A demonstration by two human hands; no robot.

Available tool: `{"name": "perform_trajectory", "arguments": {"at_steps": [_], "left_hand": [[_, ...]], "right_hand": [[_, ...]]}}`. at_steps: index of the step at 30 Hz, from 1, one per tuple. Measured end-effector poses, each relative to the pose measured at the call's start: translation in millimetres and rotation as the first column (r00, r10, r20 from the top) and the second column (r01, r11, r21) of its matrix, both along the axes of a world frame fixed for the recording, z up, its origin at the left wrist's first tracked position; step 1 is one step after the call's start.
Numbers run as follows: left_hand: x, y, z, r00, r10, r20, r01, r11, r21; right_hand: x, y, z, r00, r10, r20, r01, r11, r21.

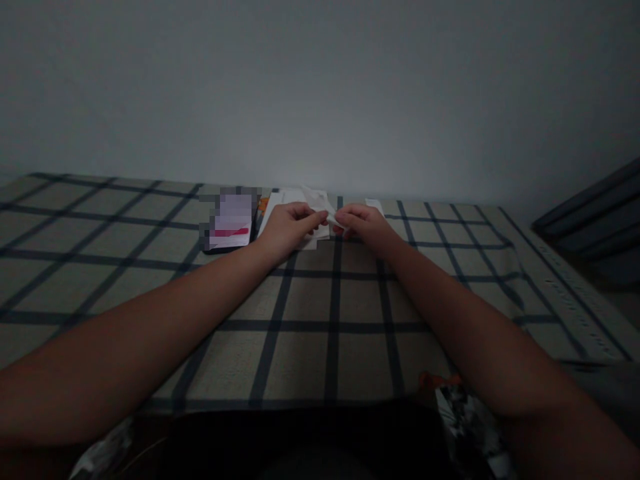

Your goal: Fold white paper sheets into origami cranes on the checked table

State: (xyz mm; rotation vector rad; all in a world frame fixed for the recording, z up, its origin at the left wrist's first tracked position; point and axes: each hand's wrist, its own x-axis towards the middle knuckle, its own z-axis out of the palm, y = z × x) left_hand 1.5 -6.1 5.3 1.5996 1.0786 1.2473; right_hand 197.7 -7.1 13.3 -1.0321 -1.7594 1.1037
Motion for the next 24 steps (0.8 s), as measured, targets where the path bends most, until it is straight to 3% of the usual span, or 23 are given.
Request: {"name": "perform_trajectory", "arguments": {"at_steps": [7, 17, 24], "left_hand": [[0.1, 0.5, 0.3, 0.999, 0.039, -0.023, -0.039, 0.999, 0.004], [1.1, -1.7, 1.5, 0.998, -0.062, -0.01, 0.06, 0.988, -0.14], [0.9, -0.7, 1.9, 0.999, -0.049, -0.016, 0.048, 0.997, -0.067]], "right_hand": [[2.3, 3.0, -2.1, 0.998, 0.032, 0.048, -0.033, 0.999, 0.016], [-0.4, 0.1, 1.2, 0.996, -0.027, 0.086, 0.015, 0.991, 0.132], [1.8, 1.4, -0.7, 0.997, -0.003, 0.075, -0.003, 0.997, 0.076]]}}
